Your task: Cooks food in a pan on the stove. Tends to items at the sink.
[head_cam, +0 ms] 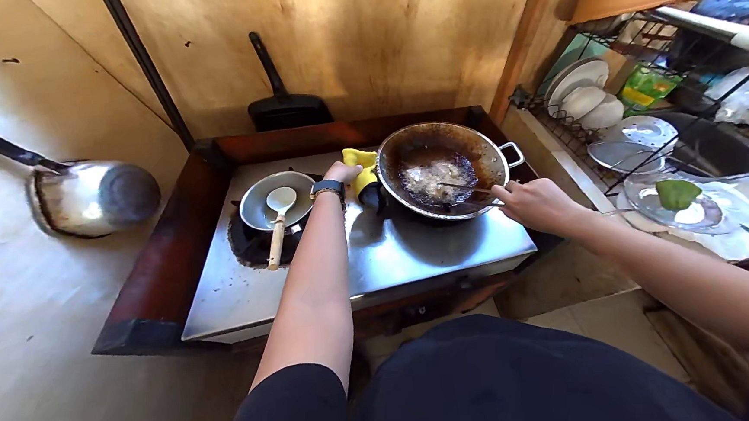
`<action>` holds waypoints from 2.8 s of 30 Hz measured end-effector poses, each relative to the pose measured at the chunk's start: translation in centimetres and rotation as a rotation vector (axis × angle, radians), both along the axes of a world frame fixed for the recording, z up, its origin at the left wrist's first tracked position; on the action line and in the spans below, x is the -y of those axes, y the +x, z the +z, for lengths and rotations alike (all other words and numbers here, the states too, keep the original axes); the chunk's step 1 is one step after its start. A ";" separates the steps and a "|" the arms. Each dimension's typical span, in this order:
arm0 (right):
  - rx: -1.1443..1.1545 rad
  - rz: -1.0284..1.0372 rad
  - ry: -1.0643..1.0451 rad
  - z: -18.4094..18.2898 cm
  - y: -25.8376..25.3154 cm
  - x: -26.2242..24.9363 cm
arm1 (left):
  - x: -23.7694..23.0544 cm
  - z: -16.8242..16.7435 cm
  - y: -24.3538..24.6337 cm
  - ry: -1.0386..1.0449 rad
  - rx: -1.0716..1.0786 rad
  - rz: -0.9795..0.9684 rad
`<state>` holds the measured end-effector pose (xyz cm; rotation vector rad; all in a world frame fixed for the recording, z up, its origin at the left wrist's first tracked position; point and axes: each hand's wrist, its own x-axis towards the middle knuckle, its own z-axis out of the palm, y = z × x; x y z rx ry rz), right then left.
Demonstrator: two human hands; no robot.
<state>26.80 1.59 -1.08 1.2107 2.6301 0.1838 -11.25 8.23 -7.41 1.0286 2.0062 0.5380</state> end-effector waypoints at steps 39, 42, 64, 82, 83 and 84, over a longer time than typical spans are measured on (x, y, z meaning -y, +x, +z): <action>0.073 -0.290 -0.143 1.1 -7.7 3.1 | -1.2 -3.3 -0.9 0.080 0.143 0.007; 0.087 -0.285 -0.140 1.5 -7.6 3.3 | -1.1 -3.0 -0.9 0.075 0.139 0.000; -0.032 -0.367 -0.128 0.5 -5.6 1.4 | -1.1 -3.5 -1.0 0.084 0.116 -0.015; 0.072 -0.088 -0.010 0.3 -3.1 1.1 | -0.8 -3.6 -0.7 0.076 0.175 0.008; 0.073 -0.072 -0.002 0.5 -2.8 1.0 | -0.7 -3.5 -0.7 0.074 0.171 0.007; 0.079 -0.064 0.001 0.8 -2.5 0.9 | -0.8 -3.5 -0.7 0.083 0.179 0.015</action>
